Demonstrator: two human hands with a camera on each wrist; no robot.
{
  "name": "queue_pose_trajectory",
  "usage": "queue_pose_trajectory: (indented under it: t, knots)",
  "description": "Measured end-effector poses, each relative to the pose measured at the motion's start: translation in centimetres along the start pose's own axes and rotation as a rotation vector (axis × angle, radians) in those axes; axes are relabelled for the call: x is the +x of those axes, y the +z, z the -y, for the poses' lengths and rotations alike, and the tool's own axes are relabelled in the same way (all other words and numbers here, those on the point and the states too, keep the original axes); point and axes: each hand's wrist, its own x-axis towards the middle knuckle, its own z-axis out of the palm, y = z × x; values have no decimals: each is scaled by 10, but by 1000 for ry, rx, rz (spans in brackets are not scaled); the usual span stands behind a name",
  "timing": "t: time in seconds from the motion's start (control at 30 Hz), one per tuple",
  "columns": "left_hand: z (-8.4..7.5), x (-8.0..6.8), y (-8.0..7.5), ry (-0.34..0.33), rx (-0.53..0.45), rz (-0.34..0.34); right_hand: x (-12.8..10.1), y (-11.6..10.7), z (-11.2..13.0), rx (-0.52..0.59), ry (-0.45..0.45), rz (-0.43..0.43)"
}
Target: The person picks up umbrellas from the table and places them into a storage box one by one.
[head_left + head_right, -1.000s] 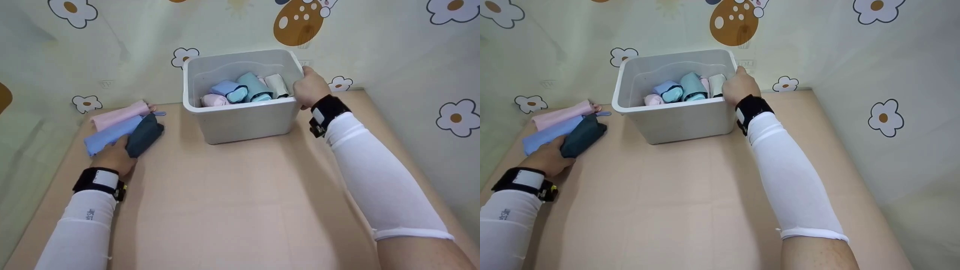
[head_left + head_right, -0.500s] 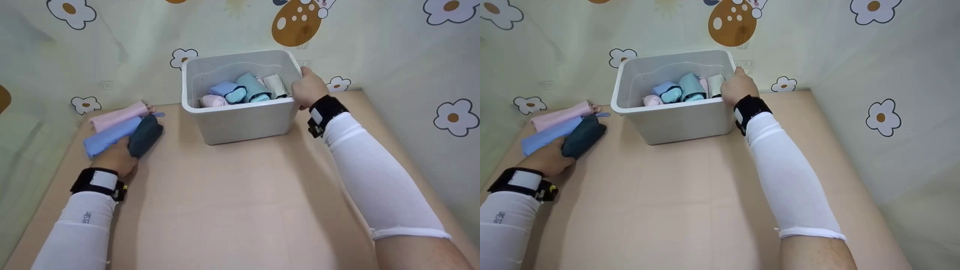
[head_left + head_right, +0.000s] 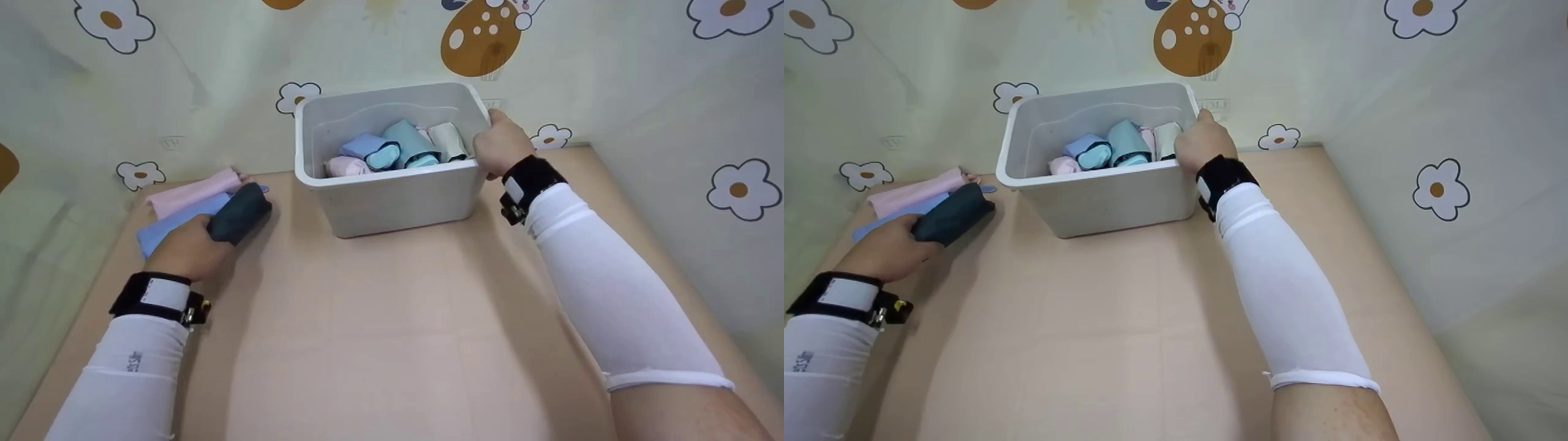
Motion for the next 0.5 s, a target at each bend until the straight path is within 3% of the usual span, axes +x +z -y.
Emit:
queue_pose_trajectory:
  t: [0.17, 0.5]
  knots:
    - [-10, -2, -4, 41, -24, -74, -1, 0, 0, 5, 2, -2]
    - [-43, -18, -11, 75, -184, -251, 0, -1, 1, -12, -5, -4]
